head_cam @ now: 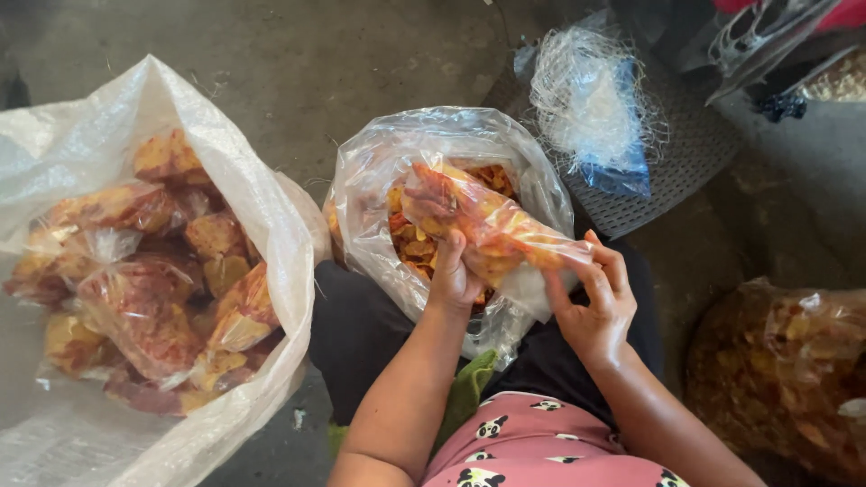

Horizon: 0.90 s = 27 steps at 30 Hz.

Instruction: Package snacks into small plastic bags and tie them with string

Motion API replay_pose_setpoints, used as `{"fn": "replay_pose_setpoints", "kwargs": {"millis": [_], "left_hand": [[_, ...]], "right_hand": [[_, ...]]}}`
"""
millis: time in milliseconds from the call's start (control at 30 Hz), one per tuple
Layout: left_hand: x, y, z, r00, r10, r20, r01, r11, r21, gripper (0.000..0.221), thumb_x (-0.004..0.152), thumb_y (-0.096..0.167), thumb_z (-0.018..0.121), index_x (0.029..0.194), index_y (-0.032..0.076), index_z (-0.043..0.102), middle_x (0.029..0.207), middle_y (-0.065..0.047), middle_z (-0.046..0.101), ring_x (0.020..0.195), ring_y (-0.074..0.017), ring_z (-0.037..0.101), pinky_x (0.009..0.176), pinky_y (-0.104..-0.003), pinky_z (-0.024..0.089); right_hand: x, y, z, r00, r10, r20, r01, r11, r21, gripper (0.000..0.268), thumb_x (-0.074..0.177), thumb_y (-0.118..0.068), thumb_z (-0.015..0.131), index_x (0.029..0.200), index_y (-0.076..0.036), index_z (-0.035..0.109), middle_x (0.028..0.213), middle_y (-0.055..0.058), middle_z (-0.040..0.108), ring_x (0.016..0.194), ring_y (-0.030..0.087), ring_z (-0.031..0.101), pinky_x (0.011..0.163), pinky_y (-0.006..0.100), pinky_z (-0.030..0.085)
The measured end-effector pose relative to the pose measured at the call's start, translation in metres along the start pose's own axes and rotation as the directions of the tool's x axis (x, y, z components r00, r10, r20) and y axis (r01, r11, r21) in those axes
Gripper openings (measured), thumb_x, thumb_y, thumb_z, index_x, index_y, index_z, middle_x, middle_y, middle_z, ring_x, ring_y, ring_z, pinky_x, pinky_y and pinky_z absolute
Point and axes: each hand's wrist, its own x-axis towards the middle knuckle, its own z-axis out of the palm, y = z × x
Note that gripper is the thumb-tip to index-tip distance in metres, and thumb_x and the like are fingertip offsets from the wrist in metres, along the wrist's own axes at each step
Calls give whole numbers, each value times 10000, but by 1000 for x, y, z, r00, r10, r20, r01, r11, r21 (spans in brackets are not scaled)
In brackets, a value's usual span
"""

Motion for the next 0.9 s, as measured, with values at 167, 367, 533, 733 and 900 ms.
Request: {"fn": "replay_pose_setpoints", "kwargs": {"millis": [167, 367, 533, 733, 900], "left_hand": [[-5, 5, 24, 982, 137, 129, -140, 990, 17, 730, 885, 296, 771, 1513, 125, 441, 1241, -200, 697, 1064, -384, 714, 909, -603, 581], [1, -1, 4, 967, 145, 209, -158, 986, 47, 744, 858, 116, 764, 1512, 107, 410, 1261, -225, 672, 1075, -388, 706, 849, -601, 601], [-3, 5, 19, 969, 139, 202, -145, 989, 15, 787, 848, 115, 758, 1535, 94, 375, 1383, -256, 597, 1182, -443, 641, 906, -637, 562], [-19, 28, 78, 966, 91, 240, -90, 996, -15, 640, 875, 259, 770, 1413, 104, 462, 1322, -217, 531, 1191, -431, 571, 931, -590, 546], [-28, 32, 96, 992, 115, 60, -115, 993, -12, 240, 839, 139, 764, 1005, 7, 652, 868, -180, 713, 803, -314, 752, 683, -451, 644]], "right_hand": [[6, -11, -3, 997, -16, 78, 14, 1000, 28, 231, 823, 14, 853, 1043, 25, 782, 994, 223, 670, 941, 428, 724, 967, 566, 585], [-5, 0, -2, 979, -121, 162, 114, 992, 57, 313, 870, -26, 783, 1179, 17, 767, 1010, 250, 688, 980, 453, 721, 860, 519, 591], [1, -1, -2, 974, -149, 173, 143, 989, 49, 291, 839, -56, 819, 1124, 1, 797, 1046, 216, 673, 964, 427, 717, 852, 484, 590], [12, -12, -3, 966, -145, 214, 133, 988, 73, 305, 836, -18, 804, 1140, 3, 794, 1007, 215, 669, 956, 420, 717, 834, 450, 581], [-3, -6, -9, 990, -22, 136, 2, 989, 145, 291, 899, 5, 767, 1185, 47, 731, 1024, 230, 620, 962, 412, 683, 846, 467, 560]]}}
